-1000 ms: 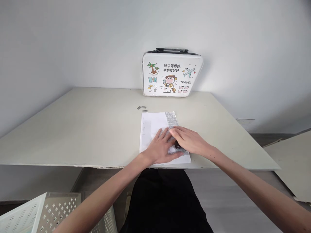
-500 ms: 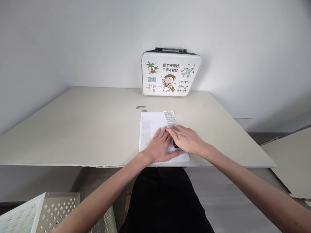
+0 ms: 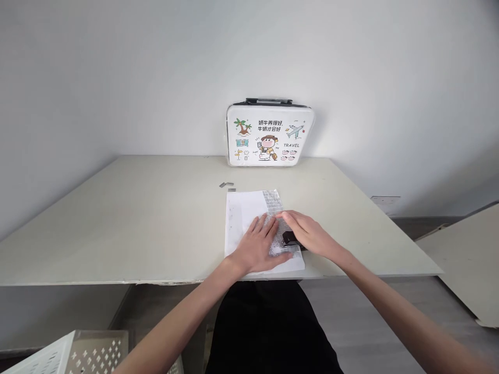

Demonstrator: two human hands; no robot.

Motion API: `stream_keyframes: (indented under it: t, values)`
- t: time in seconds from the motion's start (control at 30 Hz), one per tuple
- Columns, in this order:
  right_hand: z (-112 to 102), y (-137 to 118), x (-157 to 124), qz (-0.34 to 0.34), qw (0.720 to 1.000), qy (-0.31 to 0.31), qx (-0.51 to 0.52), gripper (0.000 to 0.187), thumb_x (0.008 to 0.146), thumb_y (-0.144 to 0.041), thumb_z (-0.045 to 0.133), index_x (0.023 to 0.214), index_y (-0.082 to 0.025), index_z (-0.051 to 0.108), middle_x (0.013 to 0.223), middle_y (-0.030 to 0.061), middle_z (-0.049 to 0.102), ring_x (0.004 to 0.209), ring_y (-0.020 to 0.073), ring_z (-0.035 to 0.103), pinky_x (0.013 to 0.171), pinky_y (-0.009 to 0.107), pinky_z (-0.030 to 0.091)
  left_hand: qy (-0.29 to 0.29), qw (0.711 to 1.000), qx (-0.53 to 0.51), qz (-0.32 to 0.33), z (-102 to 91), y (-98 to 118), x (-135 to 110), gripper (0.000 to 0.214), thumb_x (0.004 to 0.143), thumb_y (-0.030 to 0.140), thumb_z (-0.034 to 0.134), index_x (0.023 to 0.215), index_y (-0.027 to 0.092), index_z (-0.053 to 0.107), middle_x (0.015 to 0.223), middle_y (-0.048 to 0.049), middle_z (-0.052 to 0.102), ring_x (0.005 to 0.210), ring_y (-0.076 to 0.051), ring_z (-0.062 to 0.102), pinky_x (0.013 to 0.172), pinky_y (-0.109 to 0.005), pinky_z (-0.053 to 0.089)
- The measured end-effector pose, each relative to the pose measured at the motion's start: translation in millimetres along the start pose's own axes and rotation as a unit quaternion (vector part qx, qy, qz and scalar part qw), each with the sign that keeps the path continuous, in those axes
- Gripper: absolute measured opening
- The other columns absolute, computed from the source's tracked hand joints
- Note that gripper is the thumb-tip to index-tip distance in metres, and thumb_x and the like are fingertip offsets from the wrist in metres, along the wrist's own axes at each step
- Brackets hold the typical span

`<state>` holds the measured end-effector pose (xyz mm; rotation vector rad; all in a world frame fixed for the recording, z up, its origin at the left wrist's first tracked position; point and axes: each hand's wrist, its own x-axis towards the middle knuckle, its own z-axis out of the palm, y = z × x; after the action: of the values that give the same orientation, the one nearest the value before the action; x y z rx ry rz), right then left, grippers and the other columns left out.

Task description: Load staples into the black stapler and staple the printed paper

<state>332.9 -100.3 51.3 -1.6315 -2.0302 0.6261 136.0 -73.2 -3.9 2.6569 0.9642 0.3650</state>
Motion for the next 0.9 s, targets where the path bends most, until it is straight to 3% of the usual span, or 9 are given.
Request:
stream_keyframes:
  t: [0.07, 0.13, 0.2, 0.37, 0.5, 0.6, 0.77, 0.9]
  values:
    - [-2.5, 9.3, -9.5, -0.051, 0.997, 0.017, 0.05, 0.05, 0.109, -0.052, 0.025, 0.117, -0.028, 0.068, 0.137, 0.0049, 0.066, 0.13, 0.0236, 0.058, 0.108, 0.039, 0.046, -0.003, 1.0, 0.003, 0.003, -1.0, -1.5, -1.8, 0.096, 0.096, 0.08, 0.031, 0.167, 0.019, 0.012, 0.172, -0.009, 0.014, 0.159, -0.03, -0.001, 0.131, -0.052, 0.006]
    - [-1.6, 21.2, -19.4, -0.108, 0.993, 0.007, 0.04, 0.038, 0.104, -0.055, 0.043, 0.113, -0.027, 0.069, 0.131, 0.0064, 0.069, 0.126, 0.0259, 0.06, 0.106, 0.041, 0.048, -0.009, 1.0, 0.007, 0.005, -4.2, -2.8, -4.8, 0.095, 0.097, 0.08, 0.031, 0.167, 0.02, 0.011, 0.173, -0.0086, 0.013, 0.159, -0.03, 0.0, 0.131, -0.053, 0.006]
    - [0.8, 36.3, -29.0, -0.117, 0.993, 0.011, 0.012, 0.035, 0.097, -0.056, 0.058, 0.115, -0.028, 0.068, 0.124, 0.007, 0.071, 0.118, 0.0275, 0.064, 0.101, 0.043, 0.051, -0.021, 1.0, 0.009, 0.007, -10.6, -4.9, -10.2, 0.093, 0.098, 0.078, 0.031, 0.167, 0.019, 0.01, 0.173, -0.0092, 0.011, 0.159, -0.029, 0.001, 0.131, -0.052, 0.005]
    - [1.3, 81.7, -52.2, 0.001, 0.996, 0.086, 0.009, 0.04, 0.092, -0.059, 0.063, 0.117, -0.029, 0.067, 0.121, 0.0065, 0.074, 0.107, 0.0288, 0.07, 0.087, 0.04, 0.057, -0.023, 0.999, 0.025, -0.019, -37.0, -25.8, -41.5, 0.083, 0.103, 0.069, 0.034, 0.168, 0.028, 0.003, 0.173, -0.0042, 0.006, 0.159, -0.026, 0.003, 0.131, -0.049, 0.011]
    - [-6.7, 110.0, -68.0, 0.075, 0.985, 0.153, 0.035, 0.044, 0.085, -0.064, 0.068, 0.113, -0.029, 0.069, 0.115, 0.0061, 0.075, 0.102, 0.0296, 0.07, 0.078, 0.036, 0.057, -0.017, 0.994, 0.063, -0.084, -55.9, -50.6, -75.8, 0.077, 0.104, 0.065, 0.038, 0.167, 0.032, 0.009, 0.173, -0.0009, 0.01, 0.159, -0.028, 0.009, 0.131, -0.05, 0.013]
    - [-12.0, 121.0, -74.4, 0.122, 0.969, 0.209, 0.04, 0.046, 0.08, -0.066, 0.071, 0.107, -0.028, 0.071, 0.108, 0.0063, 0.076, 0.092, 0.0286, 0.07, 0.074, 0.036, 0.056, -0.022, 0.991, 0.089, -0.094, -62.1, -58.6, -91.8, 0.074, 0.104, 0.064, 0.039, 0.166, 0.033, 0.015, 0.172, 0.0012, 0.012, 0.159, -0.026, 0.012, 0.131, -0.049, 0.013]
    - [-16.8, 126.5, -76.8, 0.213, 0.93, 0.282, 0.107, 0.051, 0.073, -0.065, 0.078, 0.107, -0.028, 0.074, 0.102, 0.0045, 0.076, 0.087, 0.0254, 0.068, 0.07, 0.034, 0.053, -0.02, 0.991, 0.103, -0.083, -59.6, -54.0, -91.5, 0.072, 0.102, 0.065, 0.042, 0.165, 0.036, 0.022, 0.172, 0.0021, 0.018, 0.159, -0.027, 0.015, 0.13, -0.052, 0.012]
    - [-18.1, 131.7, -75.5, 0.211, 0.88, 0.358, 0.229, 0.056, 0.076, -0.063, 0.077, 0.116, -0.023, 0.072, 0.111, 0.0071, 0.075, 0.1, 0.0275, 0.069, 0.084, 0.037, 0.053, -0.026, 0.993, 0.097, -0.056, -49.9, -42.4, -69.9, 0.072, 0.102, 0.068, 0.04, 0.164, 0.033, 0.027, 0.171, -0.0006, 0.021, 0.159, -0.027, 0.014, 0.131, -0.052, 0.008]
